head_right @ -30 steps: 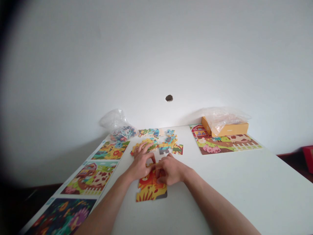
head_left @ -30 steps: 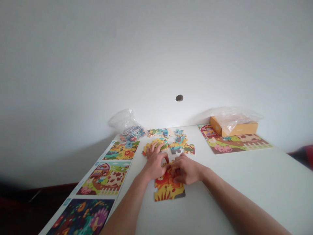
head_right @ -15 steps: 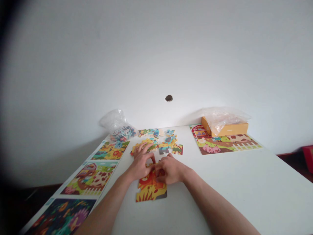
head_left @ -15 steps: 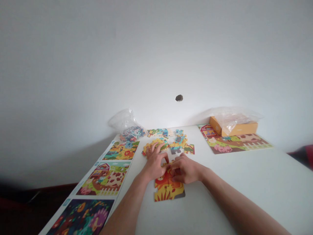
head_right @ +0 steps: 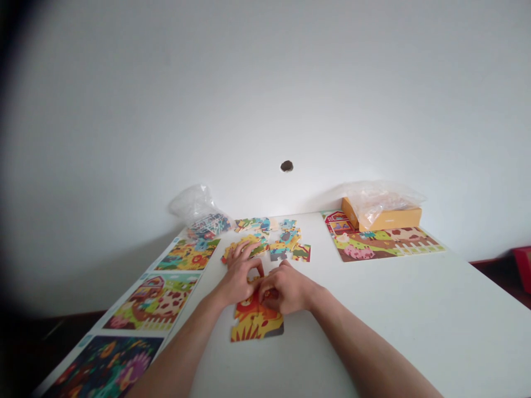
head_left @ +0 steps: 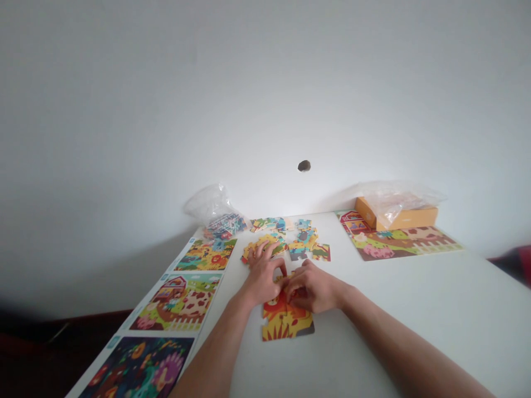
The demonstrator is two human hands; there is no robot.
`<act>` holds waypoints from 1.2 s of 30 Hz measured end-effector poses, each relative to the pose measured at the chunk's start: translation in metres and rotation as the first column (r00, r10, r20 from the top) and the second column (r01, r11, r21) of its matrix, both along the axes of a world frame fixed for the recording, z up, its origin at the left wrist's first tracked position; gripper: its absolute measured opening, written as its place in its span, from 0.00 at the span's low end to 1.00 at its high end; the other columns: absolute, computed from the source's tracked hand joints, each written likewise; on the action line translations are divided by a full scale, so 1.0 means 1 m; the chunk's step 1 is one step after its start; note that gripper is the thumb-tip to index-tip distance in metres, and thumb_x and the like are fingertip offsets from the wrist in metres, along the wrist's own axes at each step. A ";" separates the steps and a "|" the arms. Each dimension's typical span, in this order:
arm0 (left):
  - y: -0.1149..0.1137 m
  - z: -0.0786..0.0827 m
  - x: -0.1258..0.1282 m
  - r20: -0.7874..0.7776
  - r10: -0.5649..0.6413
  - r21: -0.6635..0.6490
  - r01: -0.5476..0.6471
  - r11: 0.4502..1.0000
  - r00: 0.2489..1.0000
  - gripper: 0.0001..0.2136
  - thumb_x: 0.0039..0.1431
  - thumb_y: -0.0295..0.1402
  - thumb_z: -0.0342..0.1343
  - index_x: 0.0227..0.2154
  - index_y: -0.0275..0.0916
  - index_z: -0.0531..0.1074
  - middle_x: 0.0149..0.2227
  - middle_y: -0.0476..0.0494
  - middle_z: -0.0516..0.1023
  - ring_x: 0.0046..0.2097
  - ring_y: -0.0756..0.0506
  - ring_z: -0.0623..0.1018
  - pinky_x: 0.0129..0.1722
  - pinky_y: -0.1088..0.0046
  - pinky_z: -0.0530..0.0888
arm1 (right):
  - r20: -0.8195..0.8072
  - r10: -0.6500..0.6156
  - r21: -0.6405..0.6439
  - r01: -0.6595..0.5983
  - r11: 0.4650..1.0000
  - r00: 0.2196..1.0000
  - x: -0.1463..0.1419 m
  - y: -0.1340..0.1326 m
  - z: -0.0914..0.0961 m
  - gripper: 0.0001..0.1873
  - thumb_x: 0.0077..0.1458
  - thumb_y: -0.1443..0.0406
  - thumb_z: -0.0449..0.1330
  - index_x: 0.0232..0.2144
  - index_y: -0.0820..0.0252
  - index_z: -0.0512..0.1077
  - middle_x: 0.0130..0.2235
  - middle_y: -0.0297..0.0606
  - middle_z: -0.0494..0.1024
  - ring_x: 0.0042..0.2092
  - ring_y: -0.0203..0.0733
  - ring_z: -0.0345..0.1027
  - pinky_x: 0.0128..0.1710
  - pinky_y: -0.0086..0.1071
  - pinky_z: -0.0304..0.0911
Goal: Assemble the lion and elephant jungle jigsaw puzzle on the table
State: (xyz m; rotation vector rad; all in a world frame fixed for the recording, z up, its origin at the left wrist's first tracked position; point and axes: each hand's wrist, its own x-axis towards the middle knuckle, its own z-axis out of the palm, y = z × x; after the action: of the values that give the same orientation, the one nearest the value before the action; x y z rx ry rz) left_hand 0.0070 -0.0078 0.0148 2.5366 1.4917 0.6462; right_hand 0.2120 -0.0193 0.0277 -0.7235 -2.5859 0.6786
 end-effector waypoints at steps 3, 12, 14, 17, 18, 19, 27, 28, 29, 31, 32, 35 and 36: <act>0.000 0.000 0.000 0.002 -0.002 0.006 0.002 1.000 1.000 0.02 0.46 0.32 0.62 0.26 0.44 0.76 0.64 0.49 0.63 0.66 0.29 0.55 0.64 0.39 0.50 | 0.008 0.006 -0.013 -0.006 1.000 1.000 0.000 0.000 -0.002 0.07 0.51 0.68 0.63 0.33 0.54 0.79 0.34 0.32 0.81 0.37 0.38 0.72 0.47 0.36 0.53; 0.001 -0.001 0.000 0.001 0.001 0.008 -0.001 1.000 1.000 0.02 0.47 0.33 0.63 0.26 0.44 0.76 0.65 0.49 0.62 0.66 0.29 0.55 0.64 0.40 0.51 | 0.002 0.013 -0.002 -0.013 1.000 1.000 0.000 0.001 -0.003 0.06 0.51 0.68 0.63 0.32 0.54 0.79 0.32 0.32 0.81 0.36 0.39 0.72 0.47 0.37 0.53; 0.001 -0.001 0.000 -0.002 0.002 0.006 -0.002 1.000 1.000 0.03 0.47 0.33 0.63 0.26 0.44 0.76 0.65 0.48 0.62 0.66 0.29 0.55 0.63 0.40 0.51 | 0.001 0.016 0.002 -0.016 1.000 1.000 0.000 0.001 -0.002 0.06 0.51 0.68 0.63 0.32 0.54 0.79 0.32 0.32 0.81 0.36 0.39 0.72 0.47 0.37 0.53; 0.001 -0.002 0.000 -0.007 0.001 0.003 -0.001 1.000 1.000 0.03 0.47 0.33 0.63 0.27 0.44 0.76 0.65 0.48 0.61 0.66 0.29 0.55 0.63 0.40 0.51 | 0.006 0.026 -0.006 -0.026 1.000 1.000 0.000 0.001 -0.001 0.06 0.51 0.67 0.63 0.32 0.54 0.80 0.32 0.32 0.82 0.37 0.39 0.72 0.46 0.37 0.53; 0.001 -0.001 0.000 -0.007 -0.001 0.000 0.001 1.000 1.000 0.03 0.47 0.34 0.63 0.27 0.44 0.76 0.65 0.48 0.61 0.66 0.29 0.55 0.63 0.40 0.51 | 0.005 0.032 -0.014 -0.032 0.999 0.999 0.000 0.000 -0.001 0.06 0.51 0.67 0.63 0.32 0.53 0.80 0.32 0.32 0.82 0.37 0.38 0.72 0.46 0.36 0.53; 0.001 -0.001 0.000 -0.006 -0.001 -0.004 0.001 1.000 1.000 0.03 0.47 0.34 0.63 0.27 0.44 0.76 0.65 0.48 0.61 0.66 0.29 0.55 0.63 0.39 0.51 | 0.002 0.040 -0.024 -0.040 0.999 0.999 0.000 0.000 0.000 0.06 0.50 0.67 0.64 0.32 0.53 0.80 0.31 0.31 0.81 0.36 0.38 0.72 0.46 0.36 0.53; 0.001 -0.002 -0.002 -0.005 -0.010 -0.020 0.010 1.000 1.000 0.03 0.48 0.33 0.63 0.28 0.44 0.76 0.65 0.47 0.60 0.67 0.29 0.54 0.63 0.39 0.49 | -0.007 0.096 -0.057 -0.096 0.994 0.995 -0.003 -0.003 0.001 0.04 0.51 0.64 0.65 0.31 0.51 0.81 0.30 0.28 0.82 0.38 0.37 0.72 0.48 0.36 0.50; 0.001 -0.003 -0.002 -0.006 -0.010 -0.022 0.010 1.000 1.000 0.03 0.48 0.33 0.63 0.28 0.44 0.76 0.66 0.47 0.60 0.67 0.29 0.54 0.64 0.39 0.49 | 0.000 0.099 -0.055 -0.099 0.994 0.995 -0.004 -0.004 0.001 0.04 0.51 0.64 0.65 0.31 0.51 0.81 0.30 0.28 0.82 0.38 0.37 0.72 0.48 0.36 0.50; 0.002 -0.003 -0.002 -0.008 -0.009 -0.023 0.009 1.000 1.000 0.03 0.48 0.33 0.63 0.28 0.44 0.76 0.66 0.47 0.60 0.67 0.29 0.53 0.64 0.38 0.48 | 0.006 0.102 -0.051 -0.101 0.994 0.995 -0.004 -0.004 0.001 0.05 0.52 0.65 0.65 0.31 0.51 0.81 0.30 0.28 0.82 0.38 0.36 0.72 0.48 0.36 0.50; 0.002 -0.004 -0.002 -0.009 -0.009 -0.021 0.009 1.000 1.000 0.03 0.48 0.33 0.63 0.28 0.44 0.76 0.66 0.47 0.60 0.68 0.29 0.53 0.64 0.38 0.48 | 0.012 0.113 -0.044 -0.112 0.993 0.994 -0.004 -0.004 0.001 0.05 0.52 0.65 0.65 0.32 0.52 0.81 0.31 0.28 0.82 0.38 0.36 0.72 0.48 0.35 0.49; 0.002 -0.004 -0.002 -0.009 -0.008 -0.020 0.008 1.000 1.000 0.03 0.48 0.33 0.63 0.28 0.44 0.76 0.66 0.47 0.60 0.68 0.29 0.52 0.64 0.39 0.47 | 0.010 0.119 -0.039 -0.118 0.992 0.993 -0.004 -0.004 0.002 0.05 0.52 0.66 0.64 0.31 0.52 0.81 0.32 0.28 0.82 0.38 0.36 0.72 0.48 0.35 0.49; 0.003 -0.005 -0.002 -0.003 -0.008 -0.021 0.008 1.000 1.000 0.02 0.50 0.34 0.63 0.28 0.44 0.76 0.66 0.47 0.60 0.68 0.30 0.52 0.64 0.38 0.47 | -0.005 0.130 -0.026 -0.131 0.991 0.991 -0.006 -0.006 0.004 0.05 0.51 0.67 0.63 0.30 0.54 0.80 0.36 0.29 0.82 0.40 0.37 0.72 0.48 0.36 0.48; 0.003 -0.006 -0.002 -0.001 -0.007 -0.023 0.007 1.000 1.000 0.02 0.50 0.34 0.63 0.28 0.44 0.76 0.66 0.47 0.60 0.68 0.30 0.53 0.64 0.38 0.47 | -0.010 0.130 -0.026 -0.130 0.991 0.991 -0.007 -0.007 0.004 0.04 0.51 0.67 0.63 0.29 0.55 0.79 0.36 0.30 0.82 0.40 0.37 0.72 0.48 0.36 0.48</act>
State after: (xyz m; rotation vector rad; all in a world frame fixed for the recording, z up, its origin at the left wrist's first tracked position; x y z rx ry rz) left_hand 0.0049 -0.0046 0.0093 2.5246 1.4809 0.6234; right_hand 0.2051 -0.0262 0.0322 -0.5625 -2.6390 0.7548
